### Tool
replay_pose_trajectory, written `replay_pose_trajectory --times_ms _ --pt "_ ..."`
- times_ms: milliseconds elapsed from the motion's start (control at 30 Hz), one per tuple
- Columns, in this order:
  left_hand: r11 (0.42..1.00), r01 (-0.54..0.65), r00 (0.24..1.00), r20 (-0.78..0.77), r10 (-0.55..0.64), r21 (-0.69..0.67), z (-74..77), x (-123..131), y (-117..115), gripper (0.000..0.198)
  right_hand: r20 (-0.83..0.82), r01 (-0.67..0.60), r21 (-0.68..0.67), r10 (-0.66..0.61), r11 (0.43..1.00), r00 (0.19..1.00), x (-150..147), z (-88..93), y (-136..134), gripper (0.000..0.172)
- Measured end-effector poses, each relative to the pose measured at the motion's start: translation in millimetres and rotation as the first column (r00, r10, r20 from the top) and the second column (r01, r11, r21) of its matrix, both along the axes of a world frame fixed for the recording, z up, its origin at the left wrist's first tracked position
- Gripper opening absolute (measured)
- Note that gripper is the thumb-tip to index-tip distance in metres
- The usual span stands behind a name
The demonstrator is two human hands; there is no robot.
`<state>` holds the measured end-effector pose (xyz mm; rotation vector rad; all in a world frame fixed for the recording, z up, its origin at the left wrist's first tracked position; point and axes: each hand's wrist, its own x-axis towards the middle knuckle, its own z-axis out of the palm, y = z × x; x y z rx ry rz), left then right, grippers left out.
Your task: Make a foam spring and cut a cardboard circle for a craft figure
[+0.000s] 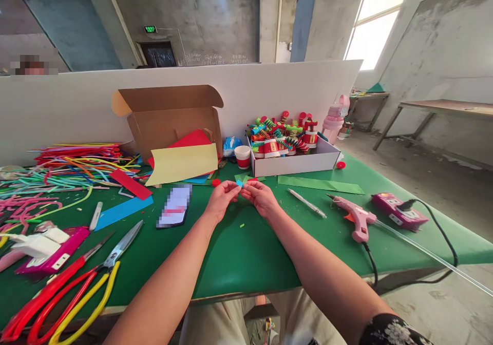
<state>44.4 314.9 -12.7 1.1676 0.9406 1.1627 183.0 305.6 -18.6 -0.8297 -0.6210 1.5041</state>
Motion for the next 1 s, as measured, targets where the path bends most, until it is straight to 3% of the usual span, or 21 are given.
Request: replay_pose_trajectory --times_ms 100,500,733,1000 --pt "0.997 -0.070 0.997 -0.009 0.071 0.018 1.6 1.7 -1.2 0.044 0.017 -0.027 0.023 0.026 0.999 1.000 -2.1 0.0 -1.3 0.036" --pt "0.997 -0.071 0.997 0.004 0.071 -0.009 2.0 1.5 -0.4 0.043 0.091 -0.036 0.089 0.028 0.995 0.995 -4.8 0.8 -4.2 0.037" --pt "0.991 -0.131 0.991 0.029 0.132 -0.037 6.4 0.5 0.1 0.042 0.073 -0.087 0.071 0.082 0.994 0.994 -1.6 3.1 -0.8 0.023" --pt "0.994 -0.083 0.994 0.065 0.087 -0.064 5.8 -0.9 0.3 0.035 0.040 -0.134 0.054 0.132 0.989 0.990 1.0 -3.6 3.3 0.016"
